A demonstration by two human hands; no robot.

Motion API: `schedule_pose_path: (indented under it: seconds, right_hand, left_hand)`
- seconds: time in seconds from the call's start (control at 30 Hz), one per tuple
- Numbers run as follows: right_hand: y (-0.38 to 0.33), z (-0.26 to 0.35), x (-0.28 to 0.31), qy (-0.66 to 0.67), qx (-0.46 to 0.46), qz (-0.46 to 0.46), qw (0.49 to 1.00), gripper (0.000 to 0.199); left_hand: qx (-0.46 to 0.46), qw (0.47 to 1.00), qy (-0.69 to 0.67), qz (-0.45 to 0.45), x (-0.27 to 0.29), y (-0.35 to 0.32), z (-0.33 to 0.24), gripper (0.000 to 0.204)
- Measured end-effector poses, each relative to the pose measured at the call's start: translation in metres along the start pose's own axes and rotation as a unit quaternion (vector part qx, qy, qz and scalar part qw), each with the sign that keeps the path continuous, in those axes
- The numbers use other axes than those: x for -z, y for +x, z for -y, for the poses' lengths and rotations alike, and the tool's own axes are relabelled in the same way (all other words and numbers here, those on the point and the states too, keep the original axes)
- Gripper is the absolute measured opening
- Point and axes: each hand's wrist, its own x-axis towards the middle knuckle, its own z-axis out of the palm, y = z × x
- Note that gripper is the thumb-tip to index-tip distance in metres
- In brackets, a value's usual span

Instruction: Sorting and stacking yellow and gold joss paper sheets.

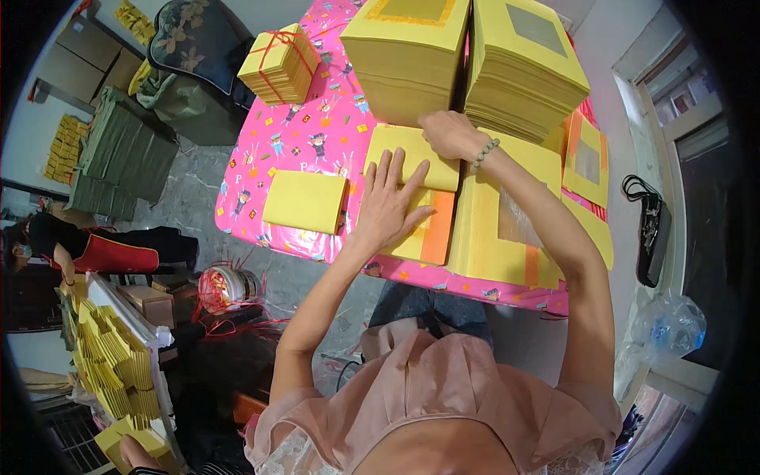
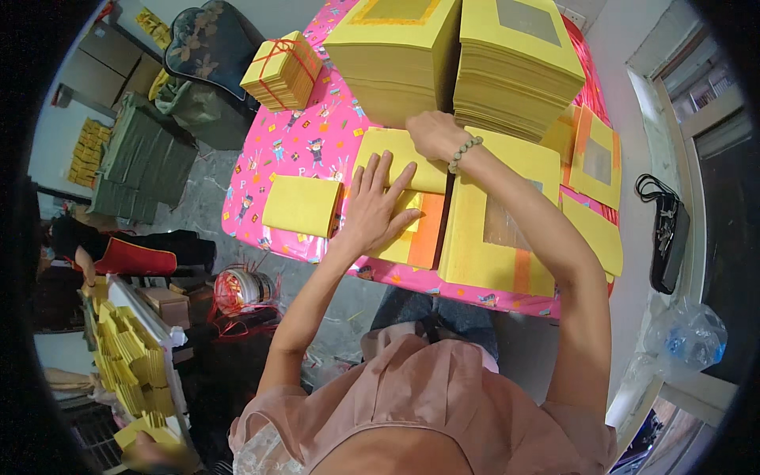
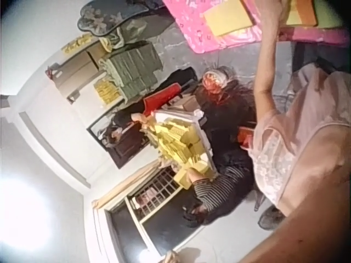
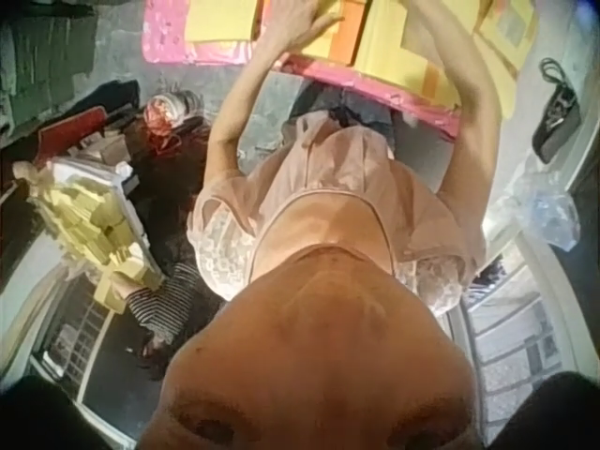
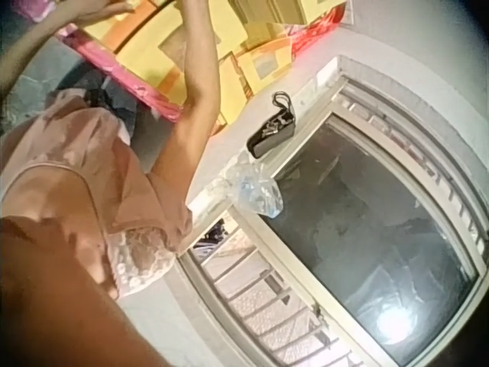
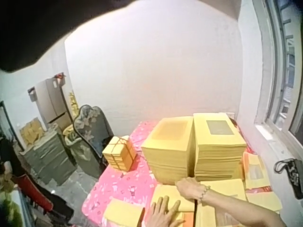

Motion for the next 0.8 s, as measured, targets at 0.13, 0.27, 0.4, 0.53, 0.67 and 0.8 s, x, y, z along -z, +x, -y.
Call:
schedule_pose_path:
  seconds: [0.13,0.27,0.4,0.53,0.67,0.8]
  right_hand:
    - [0.013,-0.001,-0.005,0.053,-0.003,0.032,0.998,0.025]
    - [0.015,-0.001,-0.010,0.063,-0.002,0.042,0.997,0.029]
    - [0.014,-0.002,-0.011,0.081,0.000,0.030,0.996,0.030]
    - [0.016,-0.002,-0.010,0.096,-0.012,0.036,0.995,0.031]
    - [0.012,-0.001,-0.010,0.102,-0.005,0.030,0.994,0.031]
    - [0.014,-0.002,-0.012,0.098,-0.009,0.031,0.995,0.032]
  left_hand:
    - [-0.006,1.000,-0.003,-0.004,-0.002,0.005,0.001,0.076]
    - [-0.007,1.000,-0.005,-0.009,-0.003,0.006,0.002,0.076]
    - [-0.003,1.000,-0.008,0.006,-0.003,0.006,0.003,0.073]
    - [0.000,1.000,-0.014,-0.001,-0.005,0.006,0.003,0.073]
    - [0.002,1.000,-0.017,0.006,-0.006,0.006,0.003,0.073]
    - [0.002,1.000,-0.018,0.004,-0.007,0.007,0.005,0.073]
